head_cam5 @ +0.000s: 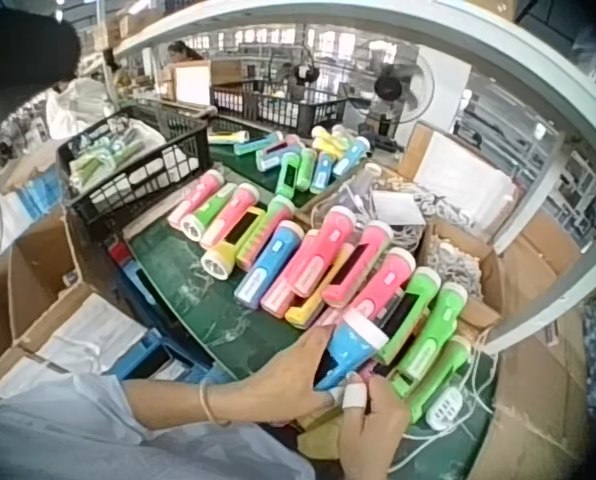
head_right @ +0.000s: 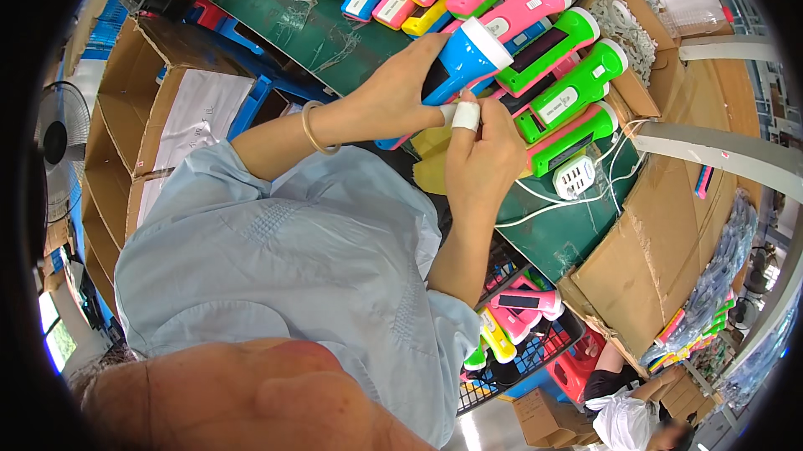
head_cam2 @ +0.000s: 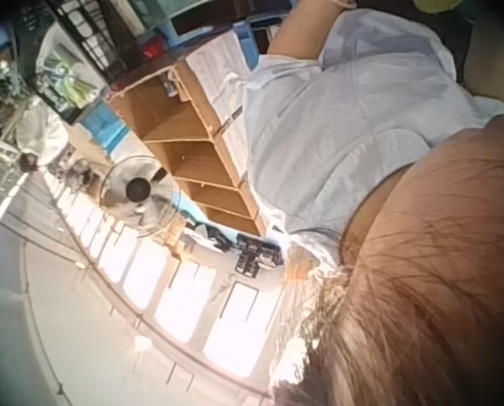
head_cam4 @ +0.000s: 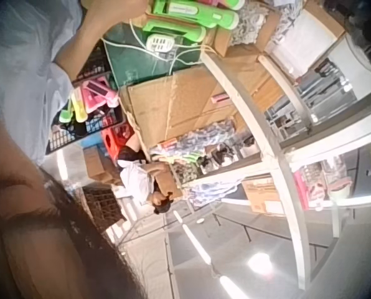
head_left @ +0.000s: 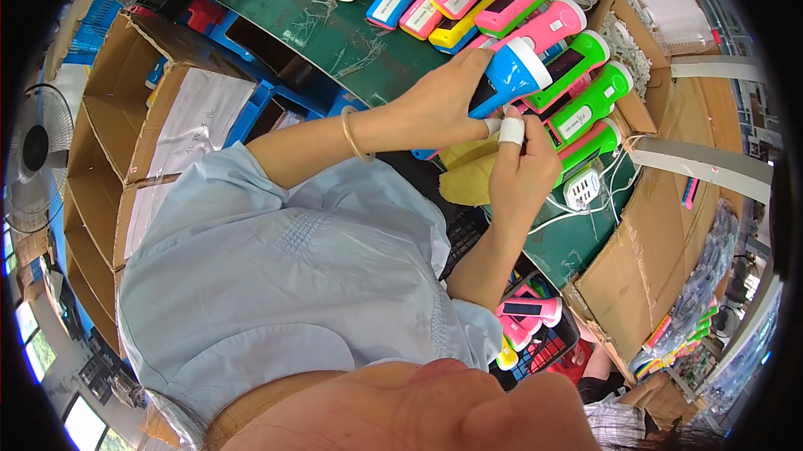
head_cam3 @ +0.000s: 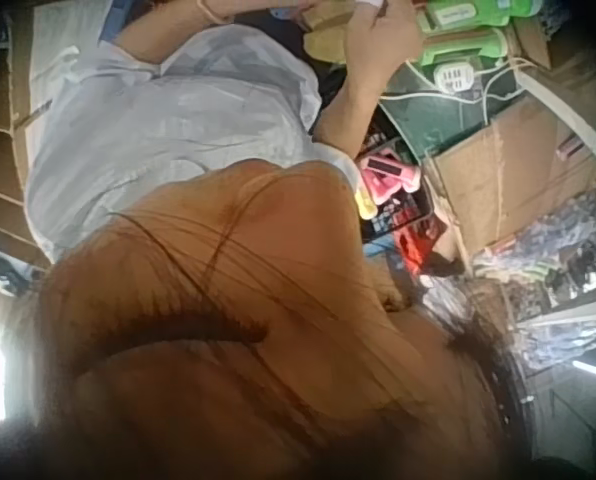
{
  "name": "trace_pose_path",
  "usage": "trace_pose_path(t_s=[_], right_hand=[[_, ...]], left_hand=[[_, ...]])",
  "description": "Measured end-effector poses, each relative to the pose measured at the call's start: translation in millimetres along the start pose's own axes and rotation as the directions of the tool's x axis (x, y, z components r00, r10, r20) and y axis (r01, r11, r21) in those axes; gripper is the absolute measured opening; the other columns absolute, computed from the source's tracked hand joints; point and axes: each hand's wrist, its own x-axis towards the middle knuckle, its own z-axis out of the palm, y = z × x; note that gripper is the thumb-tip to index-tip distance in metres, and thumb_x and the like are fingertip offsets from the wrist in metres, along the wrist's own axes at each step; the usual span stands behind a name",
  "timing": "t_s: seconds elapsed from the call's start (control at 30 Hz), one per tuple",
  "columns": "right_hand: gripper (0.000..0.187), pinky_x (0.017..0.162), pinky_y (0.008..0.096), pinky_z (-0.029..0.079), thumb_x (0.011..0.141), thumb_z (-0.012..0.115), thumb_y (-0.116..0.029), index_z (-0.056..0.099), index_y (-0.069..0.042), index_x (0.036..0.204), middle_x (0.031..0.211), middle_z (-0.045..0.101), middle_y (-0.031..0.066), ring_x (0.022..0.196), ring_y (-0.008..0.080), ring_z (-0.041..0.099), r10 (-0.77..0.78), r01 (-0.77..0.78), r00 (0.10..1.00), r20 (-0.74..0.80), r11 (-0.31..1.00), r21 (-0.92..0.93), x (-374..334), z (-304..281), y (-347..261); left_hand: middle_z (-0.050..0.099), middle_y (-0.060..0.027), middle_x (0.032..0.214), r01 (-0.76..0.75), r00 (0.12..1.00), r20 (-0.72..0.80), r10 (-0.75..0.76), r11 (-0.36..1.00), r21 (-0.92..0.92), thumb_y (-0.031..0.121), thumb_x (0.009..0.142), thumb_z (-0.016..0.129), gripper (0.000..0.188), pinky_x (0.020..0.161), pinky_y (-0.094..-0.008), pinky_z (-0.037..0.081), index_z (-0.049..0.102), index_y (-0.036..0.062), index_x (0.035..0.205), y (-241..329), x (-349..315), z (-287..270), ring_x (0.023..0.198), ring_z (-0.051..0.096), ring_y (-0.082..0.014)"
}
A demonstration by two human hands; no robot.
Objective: Wipe and test the functionality of colorful flashlights on an assembly line.
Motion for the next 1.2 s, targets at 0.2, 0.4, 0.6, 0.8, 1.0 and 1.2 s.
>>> trace_pose_path(t_s=[0.2,0.4,0.6,0.8,1.0,1.2], right_hand=[[0.013,0.048,0.0324,0.038,0.084,0.055,-0.012,0.055,0.000,0.079,0.063,0.052,0.0144,0.051,0.0210,0.049,-0.047,0.052,0.995,-0.085,0.997,0.060,-10,10,5],[0.029,0.041,0.0168,0.026,0.093,0.043,-0.019,0.046,0.005,0.110,0.067,0.041,0.0005,0.053,0.0045,0.035,0.429,-0.016,0.835,-0.345,0.645,0.764,-17,-74,30],[0.043,0.038,0.0162,0.019,0.088,0.038,-0.003,0.037,-0.007,0.131,0.062,0.040,-0.0024,0.045,0.0019,0.027,0.550,-0.292,0.778,-0.302,0.743,0.602,-23,-47,41],[0.028,0.040,0.0158,0.020,0.085,0.044,0.000,0.055,0.003,0.110,0.069,0.042,-0.0025,0.049,0.0014,0.030,0.503,-0.351,0.863,-0.045,0.662,0.663,-26,-32,50],[0.020,0.041,0.0172,0.020,0.087,0.054,-0.010,0.060,0.006,0.099,0.064,0.043,-0.0028,0.049,0.0015,0.031,0.493,-0.381,0.870,-0.009,0.683,0.623,-19,-32,40],[0.026,0.042,0.0179,0.022,0.087,0.055,-0.016,0.059,0.006,0.100,0.061,0.043,-0.0019,0.048,0.0028,0.034,0.424,-0.424,0.887,0.185,0.585,0.691,-31,-49,62]], left_hand=[[0.051,-0.0321,0.103,-0.113,0.992,-0.046,0.116,0.991,0.067,0.021,0.068,0.067,0.071,0.078,-0.0433,0.046,0.032,-0.0096,0.122,-14,-1,-9,0.092,0.054,-0.0433],[0.056,-0.0103,0.078,-0.160,0.586,-0.675,-0.449,0.752,-0.639,0.024,0.087,0.051,0.025,0.063,-0.0343,0.050,0.052,0.0002,0.094,-131,76,-278,0.071,0.058,-0.0221],[0.058,-0.0082,0.069,0.109,0.909,-0.290,-0.300,0.842,-0.529,0.019,0.076,0.058,0.022,0.062,-0.0344,0.047,0.060,-0.0015,0.086,-146,137,-307,0.063,0.056,-0.0237],[0.062,-0.0197,0.096,0.423,0.906,-0.291,-0.308,0.697,0.579,0.035,0.070,0.065,0.049,0.076,-0.0402,0.048,0.058,0.0004,0.104,-217,283,-154,0.091,0.059,-0.0326],[0.061,-0.0154,0.105,0.470,0.881,-0.262,-0.394,0.666,0.580,0.040,0.071,0.064,0.050,0.076,-0.0357,0.049,0.061,0.0056,0.106,-234,303,-148,0.088,0.061,-0.0264],[0.062,-0.0158,0.103,0.337,0.937,0.316,-0.147,0.609,-0.718,0.039,0.077,0.058,0.047,0.060,-0.0270,0.049,0.055,0.0042,0.109,-117,206,-172,0.074,0.060,-0.0180]])
